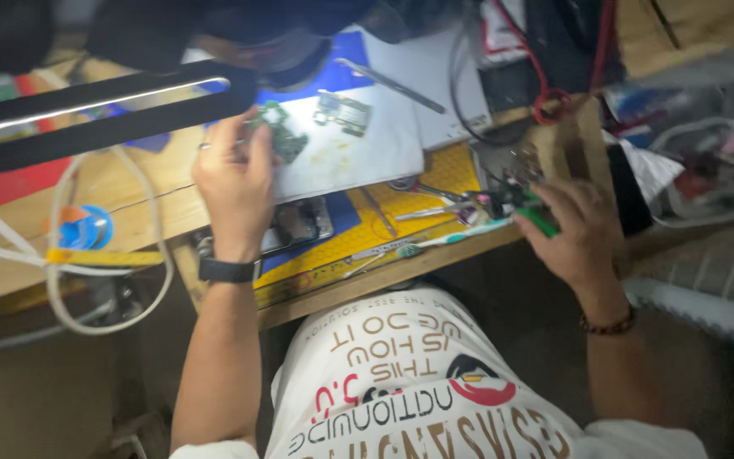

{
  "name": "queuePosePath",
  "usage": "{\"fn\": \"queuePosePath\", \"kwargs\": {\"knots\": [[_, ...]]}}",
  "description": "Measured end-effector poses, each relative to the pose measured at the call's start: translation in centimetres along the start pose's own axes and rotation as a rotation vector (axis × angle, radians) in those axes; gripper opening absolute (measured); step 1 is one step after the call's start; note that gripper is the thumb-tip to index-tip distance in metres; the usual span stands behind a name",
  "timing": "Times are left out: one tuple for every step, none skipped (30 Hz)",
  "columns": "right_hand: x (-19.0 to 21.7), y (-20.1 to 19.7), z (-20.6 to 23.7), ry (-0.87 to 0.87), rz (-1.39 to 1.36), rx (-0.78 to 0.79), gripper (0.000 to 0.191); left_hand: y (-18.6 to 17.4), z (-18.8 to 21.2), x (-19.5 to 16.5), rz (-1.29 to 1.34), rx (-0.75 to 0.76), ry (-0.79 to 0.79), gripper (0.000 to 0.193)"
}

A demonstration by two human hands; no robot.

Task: The person handles circuit boards at a repair bench, using side cutters to trim components and tweezers to manipulate small electronic parts.

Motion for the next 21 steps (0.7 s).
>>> {"fn": "queuePosePath", "kwargs": {"knots": [[1.2, 0.3, -0.5, -0.019, -0.033, -0.009, 0.045, -0.1, -0.1, 0.0, -0.056, -0.019, 0.025, 0.018], [2.3, 0.8, -1.2, -0.035, -0.055, -0.006, 0.045, -0.3, -0.3, 0.2, 0.016, -0.018, -0.013, 0.017], [3.3, 1.3, -1.8, -0.047, -0.076, -0.001, 0.045, -0.3, -0.5, 0.3, 0.09, -0.014, -0.05, 0.016], [4.4, 1.7, -2.4, -0.061, -0.098, 0.005, 0.044, -0.3, -0.5, 0.4, 0.163, -0.011, -0.088, 0.015], [5.3, 2.0, -3.0, -0.08, -0.092, 0.018, 0.044, -0.4, -0.6, 0.6, 0.221, -0.017, -0.131, 0.014], [6.0, 2.2, -3.6, -0.097, -0.082, 0.029, 0.044, -0.4, -0.7, 0.7, 0.282, -0.02, -0.169, 0.014], [6.5, 2.2, -4.1, -0.11, -0.07, 0.038, 0.043, -0.4, -0.8, 0.8, 0.345, -0.021, -0.204, 0.014], [7.0, 2.1, -4.6, -0.121, -0.073, 0.037, 0.043, -0.4, -0.9, 0.9, 0.354, -0.014, -0.186, 0.014], [7.4, 2.2, -5.0, -0.131, -0.075, 0.038, 0.043, -0.4, -1.0, 0.9, 0.363, -0.006, -0.169, 0.014], [7.6, 2.2, -5.4, -0.14, -0.075, 0.038, 0.043, -0.3, -1.1, 1.0, 0.375, 0.002, -0.15, 0.014], [7.7, 2.1, -5.8, -0.161, -0.064, 0.021, 0.044, -0.4, -1.2, 1.0, 0.312, 0.007, -0.121, 0.013], [7.7, 1.9, -6.0, -0.18, -0.053, 0.006, 0.044, -0.5, -1.1, 0.9, 0.249, 0.013, -0.095, 0.012], [7.7, 1.9, -6.1, -0.198, -0.041, -0.009, 0.045, -0.5, -1.1, 0.9, 0.187, 0.02, -0.07, 0.01], [7.6, 1.7, -6.2, -0.194, -0.034, -0.033, 0.044, -0.6, -1.1, 0.8, 0.169, 0.015, -0.057, 0.012], [7.5, 1.7, -6.2, -0.191, -0.028, -0.057, 0.043, -0.7, -1.0, 0.7, 0.15, 0.01, -0.046, 0.014], [7.4, 1.6, -6.3, -0.187, -0.022, -0.08, 0.043, -0.9, -0.9, 0.5, 0.131, 0.005, -0.035, 0.016], [7.3, 1.6, -6.4, -0.2, -0.037, -0.092, 0.041, -1.0, -0.8, 0.3, 0.006, 0.004, -0.016, 0.018], [7.2, 1.6, -6.7, -0.213, -0.052, -0.105, 0.039, -1.3, -0.7, 0.2, -0.12, 0.004, 0.004, 0.02], [7.2, 1.6, -7.1, -0.226, -0.065, -0.118, 0.037, -1.4, -0.6, 0.0, -0.247, 0.002, 0.024, 0.022], [7.4, 1.6, -7.5, -0.248, -0.065, -0.13, 0.036, -1.6, -0.6, -0.1, -0.293, 0.0, 0.024, 0.023], [7.6, 1.7, -8.0, -0.271, -0.065, -0.139, 0.035, -1.8, -0.5, -0.2, -0.34, -0.002, 0.022, 0.023]]}}
Point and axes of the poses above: each hand's wrist, its own z-axis away from the middle knuckle, its own y-axis out of the palm, x = y × z, the point moved 1 cm from there along -z, towards the middle knuckle, and after that the axes turned 15 degrees about x, right-handed, at the moved point
